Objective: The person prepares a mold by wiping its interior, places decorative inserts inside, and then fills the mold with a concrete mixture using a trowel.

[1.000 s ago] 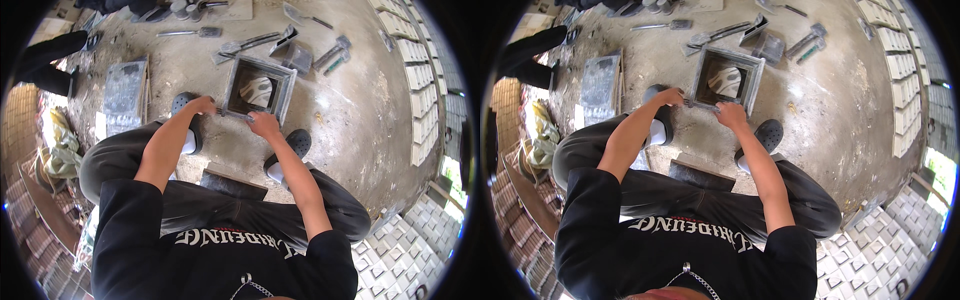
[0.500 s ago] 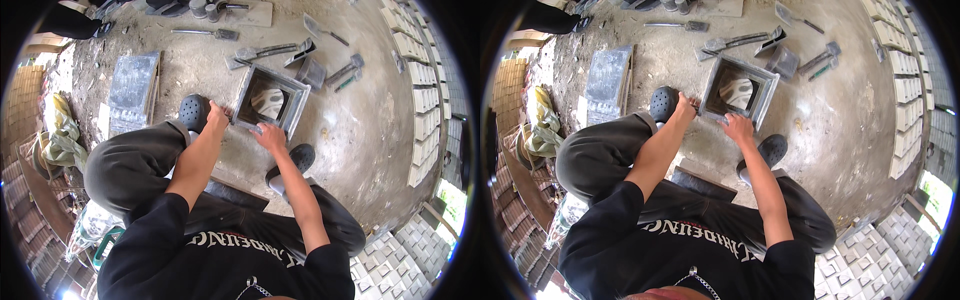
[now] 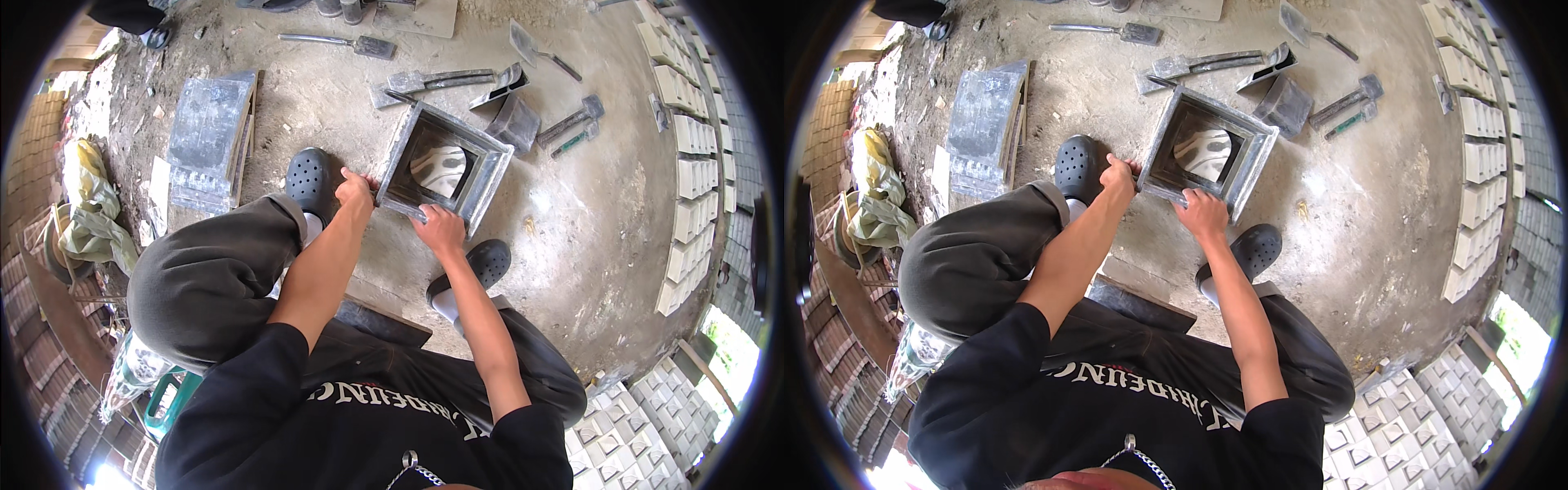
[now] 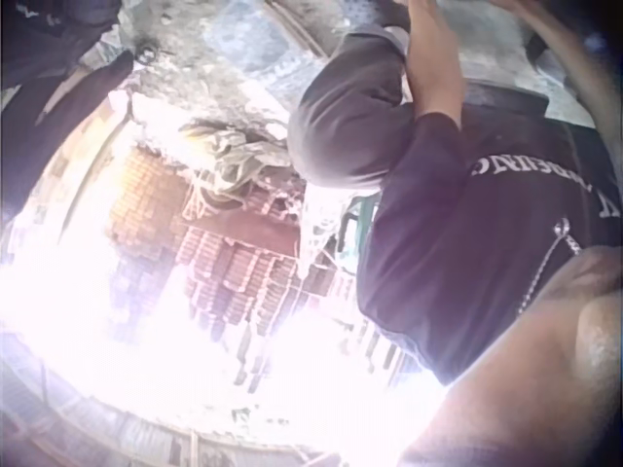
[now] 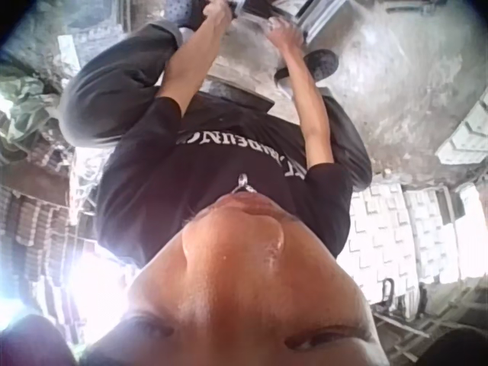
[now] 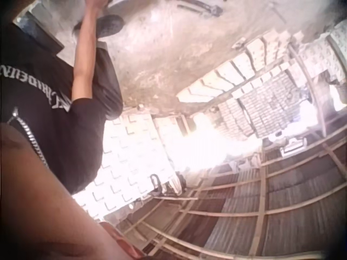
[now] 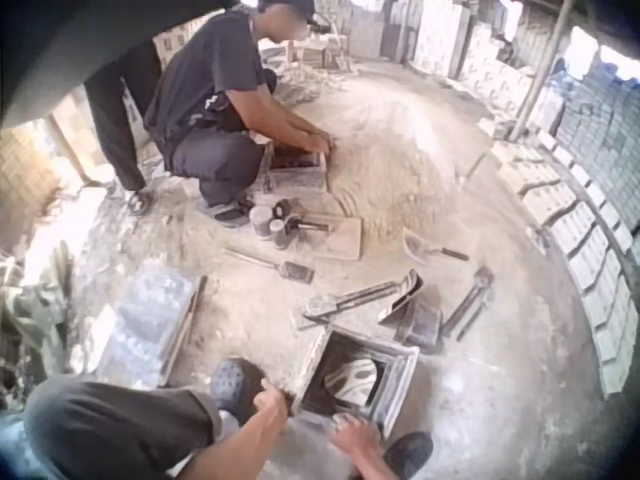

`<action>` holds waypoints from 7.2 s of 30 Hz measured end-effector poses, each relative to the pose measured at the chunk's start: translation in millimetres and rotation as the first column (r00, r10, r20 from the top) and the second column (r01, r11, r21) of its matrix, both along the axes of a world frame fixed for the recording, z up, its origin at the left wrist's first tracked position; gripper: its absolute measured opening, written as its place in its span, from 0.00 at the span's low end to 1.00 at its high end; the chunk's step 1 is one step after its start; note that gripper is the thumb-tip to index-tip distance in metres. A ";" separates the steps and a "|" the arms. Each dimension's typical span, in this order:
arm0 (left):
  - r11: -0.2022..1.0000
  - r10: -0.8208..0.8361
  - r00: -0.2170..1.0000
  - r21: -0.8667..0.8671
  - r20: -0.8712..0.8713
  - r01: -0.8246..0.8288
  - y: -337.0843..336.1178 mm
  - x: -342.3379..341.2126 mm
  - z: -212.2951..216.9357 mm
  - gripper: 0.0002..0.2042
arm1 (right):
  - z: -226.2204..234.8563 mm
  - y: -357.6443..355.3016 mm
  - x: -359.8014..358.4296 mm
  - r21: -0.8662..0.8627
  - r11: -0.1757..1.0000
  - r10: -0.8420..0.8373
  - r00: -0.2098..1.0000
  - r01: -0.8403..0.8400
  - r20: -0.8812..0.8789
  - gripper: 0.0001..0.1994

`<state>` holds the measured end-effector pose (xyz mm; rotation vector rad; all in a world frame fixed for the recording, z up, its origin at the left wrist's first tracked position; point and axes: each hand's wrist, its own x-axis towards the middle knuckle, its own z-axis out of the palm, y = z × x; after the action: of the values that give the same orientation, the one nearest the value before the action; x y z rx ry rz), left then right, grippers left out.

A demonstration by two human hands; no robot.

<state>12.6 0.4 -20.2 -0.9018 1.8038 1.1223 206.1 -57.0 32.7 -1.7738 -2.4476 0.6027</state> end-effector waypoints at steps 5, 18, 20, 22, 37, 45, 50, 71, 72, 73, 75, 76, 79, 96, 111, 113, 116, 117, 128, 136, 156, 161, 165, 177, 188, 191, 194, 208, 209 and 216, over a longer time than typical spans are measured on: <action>0.983 -0.135 0.984 0.105 -0.119 0.147 -10.9 2.0 -2.4 0.24 | 1.7 0.6 -2.0 -0.037 0.999 -0.004 1.000 0.005 0.016 0.20; 0.940 -0.105 0.992 0.334 0.074 0.074 -24.7 -14.5 -23.3 0.20 | 41.5 128.2 -68.0 0.458 0.887 0.256 0.893 -0.064 -0.370 0.19; 0.934 0.035 0.987 0.347 0.154 -0.087 -24.4 -14.2 -26.1 0.20 | 47.5 189.5 -105.0 0.338 0.940 0.174 0.915 -0.044 -0.364 0.22; 0.899 0.128 0.959 0.378 0.252 -0.219 -23.2 -10.4 -23.6 0.21 | 34.8 244.6 -122.3 0.049 0.996 0.089 0.964 -0.079 -0.249 0.27; 0.937 0.096 0.988 0.323 0.125 -0.132 -19.0 -3.7 -26.4 0.25 | -56.8 303.4 -160.2 -0.900 0.434 -0.021 0.999 0.042 0.036 0.29; 0.930 0.108 0.987 0.338 0.119 -0.143 -17.0 -5.1 -24.5 0.26 | -47.8 298.8 -171.9 -0.662 0.744 0.038 0.982 0.095 0.183 0.25; 0.934 0.092 0.990 0.337 0.104 -0.122 -18.7 -5.1 -25.8 0.24 | -48.8 292.6 -174.8 -0.629 0.754 -0.049 0.972 0.187 0.229 0.23; -0.971 -0.238 -0.941 0.045 -0.239 0.234 42.2 -72.6 -3.8 0.24 | 58.1 128.9 -7.9 0.210 0.977 0.053 0.900 0.043 -0.433 0.10; -0.984 -0.178 -0.956 0.047 -0.232 0.171 39.0 -66.6 -1.7 0.26 | 55.7 112.1 0.9 0.188 0.981 0.034 0.898 0.054 -0.438 0.10; -0.993 -0.120 -0.968 0.047 -0.222 0.112 36.4 -63.9 -2.6 0.27 | 52.8 97.9 5.9 0.166 0.984 0.018 0.895 0.063 -0.446 0.10; -0.996 -0.090 -0.961 0.039 -0.261 0.082 30.2 -65.3 -12.0 0.30 | 46.5 70.4 5.8 0.104 0.994 0.007 0.898 0.043 -0.440 0.12; -0.993 -0.118 -0.945 0.027 -0.306 0.115 25.0 -72.8 -23.7 0.31 | 45.4 58.2 -4.0 0.067 0.998 0.017 0.903 0.013 -0.429 0.13; -0.990 -0.108 -0.929 -0.046 -0.353 0.133 19.4 -69.0 -31.6 0.33 | 31.6 25.3 -17.7 0.110 0.990 0.116 0.934 -0.083 -0.339 0.17; -0.932 -0.054 -0.995 -0.353 -0.082 0.079 4.5 -42.5 11.2 0.25 | -10.2 -1.2 -28.2 0.062 0.995 0.074 0.997 -0.075 0.010 0.10; -0.576 0.232 -0.776 -0.726 -0.586 0.375 171.7 -74.9 63.3 0.18 | 11.3 -0.5 58.1 0.079 0.542 -0.669 0.486 0.837 -0.562 0.24; -0.699 0.212 -0.814 -0.666 -0.540 0.260 212.6 -63.5 64.3 0.24 | -2.4 -3.8 60.0 -0.065 0.601 -0.721 0.506 0.796 -0.474 0.28; -0.919 0.062 -0.959 -0.390 -0.275 0.052 234.6 -26.6 48.1 0.28 | -10.1 -5.6 47.1 -0.177 0.622 -0.758 0.531 0.763 -0.379 0.27; -0.926 0.089 -0.961 -0.378 -0.263 0.018 242.5 -23.8 37.2 0.27 | -11.1 0.3 41.6 -0.227 0.569 -0.796 0.460 0.790 -0.393 0.26; -0.993 -0.007 -0.810 -0.094 -0.586 0.076 246.6 -29.6 -23.1 0.11 | -18.2 9.8 31.1 -0.218 0.405 -0.894 0.334 0.888 -0.299 0.21; -0.908 0.087 -0.897 -0.406 -0.433 0.108 233.6 -27.0 -15.9 0.13 | -18.3 9.6 27.8 -0.120 0.406 -0.899 0.373 0.906 -0.228 0.20; -0.527 -0.539 -0.381 -0.052 -0.752 0.848 184.0 -33.8 16.4 0.16 | -49.8 185.4 205.4 -0.086 0.275 -0.876 0.213 0.958 -0.433 0.19; -0.226 -0.307 -0.466 -0.412 -0.830 0.883 138.5 24.2 30.5 0.18 | -74.9 291.5 318.3 0.082 0.330 -0.908 0.340 0.940 -0.245 0.22; -0.048 -0.368 -0.168 -0.162 -0.915 0.986 134.8 28.8 40.6 0.19 | -90.0 327.0 352.8 0.078 0.407 -0.913 0.409 0.910 -0.004 0.29; 0.097 -0.347 -0.156 -0.200 -0.925 0.975 128.7 27.6 32.6 0.14 | -10.9 280.0 314.5 -0.612 0.384 -0.808 -0.069 0.691 -0.585 0.13; 0.031 -0.183 -0.446 -0.459 -0.876 0.888 100.4 25.5 33.1 0.15 | 131.0 182.8 117.0 -0.640 0.607 -0.493 -0.408 0.472 -0.769 0.25; 0.018 -0.202 -0.447 -0.459 -0.872 0.888 97.7 21.4 31.0 0.16 | 155.9 188.4 83.6 -0.454 0.672 -0.378 -0.256 0.585 -0.890 0.27; 0.017 -0.235 -0.472 -0.489 -0.850 0.872 96.1 20.0 30.9 0.16 | 163.3 196.1 61.3 -0.354 0.686 -0.295 -0.202 0.636 -0.934 0.26; 0.039 -0.241 -0.492 -0.515 -0.837 0.856 98.1 23.9 34.2 0.16 | 91.6 194.3 52.9 -0.306 0.585 -0.310 -0.141 0.751 -0.940 0.19; 0.038 -0.238 -0.491 -0.513 -0.838 0.857 99.3 24.6 35.5 0.16 | 90.0 195.1 56.1 -0.312 0.608 -0.316 -0.138 0.730 -0.939 0.19; 0.050 -0.240 -0.485 -0.510 -0.841 0.859 100.0 23.0 34.1 0.16 | 108.6 198.5 58.5 -0.288 0.748 -0.176 -0.240 0.598 -0.955 0.19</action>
<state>35.7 100.4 13.9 1.9286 1.8904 0.9627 264.6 141.4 141.3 -1.0021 -0.6518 0.8876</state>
